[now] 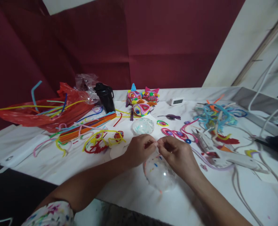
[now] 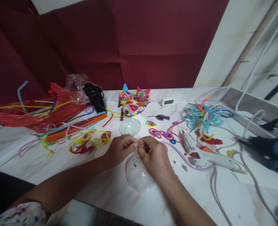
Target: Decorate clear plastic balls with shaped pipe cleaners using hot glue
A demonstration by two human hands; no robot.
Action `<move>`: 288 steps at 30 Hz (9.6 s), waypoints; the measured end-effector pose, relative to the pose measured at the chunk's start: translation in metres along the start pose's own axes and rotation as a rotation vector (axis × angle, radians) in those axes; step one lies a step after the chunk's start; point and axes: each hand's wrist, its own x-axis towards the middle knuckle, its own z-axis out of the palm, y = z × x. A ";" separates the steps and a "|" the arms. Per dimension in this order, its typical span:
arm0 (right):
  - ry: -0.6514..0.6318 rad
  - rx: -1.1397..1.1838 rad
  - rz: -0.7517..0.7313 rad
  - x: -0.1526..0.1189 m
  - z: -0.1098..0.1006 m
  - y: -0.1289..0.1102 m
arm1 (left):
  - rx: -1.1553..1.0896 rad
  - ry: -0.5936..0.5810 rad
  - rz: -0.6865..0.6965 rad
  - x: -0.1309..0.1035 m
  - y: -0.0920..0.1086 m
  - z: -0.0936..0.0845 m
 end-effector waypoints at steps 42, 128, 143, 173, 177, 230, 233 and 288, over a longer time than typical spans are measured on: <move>0.009 0.021 -0.045 0.001 -0.001 -0.003 | 0.139 0.017 0.074 -0.001 -0.005 -0.002; 0.001 0.226 0.126 0.004 0.005 -0.003 | -0.201 0.153 -0.157 -0.006 -0.004 0.011; 0.106 0.328 0.157 -0.001 0.012 -0.007 | -0.147 0.263 -0.104 -0.009 -0.004 0.015; -0.061 -0.104 -0.015 0.002 -0.001 -0.002 | 0.036 -0.018 0.009 0.000 -0.001 0.000; -0.075 -0.026 0.019 0.002 -0.001 0.001 | 0.064 -0.025 0.039 0.001 -0.001 -0.003; -0.085 0.485 0.301 0.009 0.000 -0.007 | -0.498 0.055 -0.310 0.001 -0.006 0.009; -0.085 0.504 0.321 0.010 0.000 -0.007 | -0.491 0.062 -0.309 0.001 -0.004 0.008; -0.001 0.139 0.039 0.004 0.001 0.006 | 0.096 -0.026 0.028 -0.001 0.002 -0.005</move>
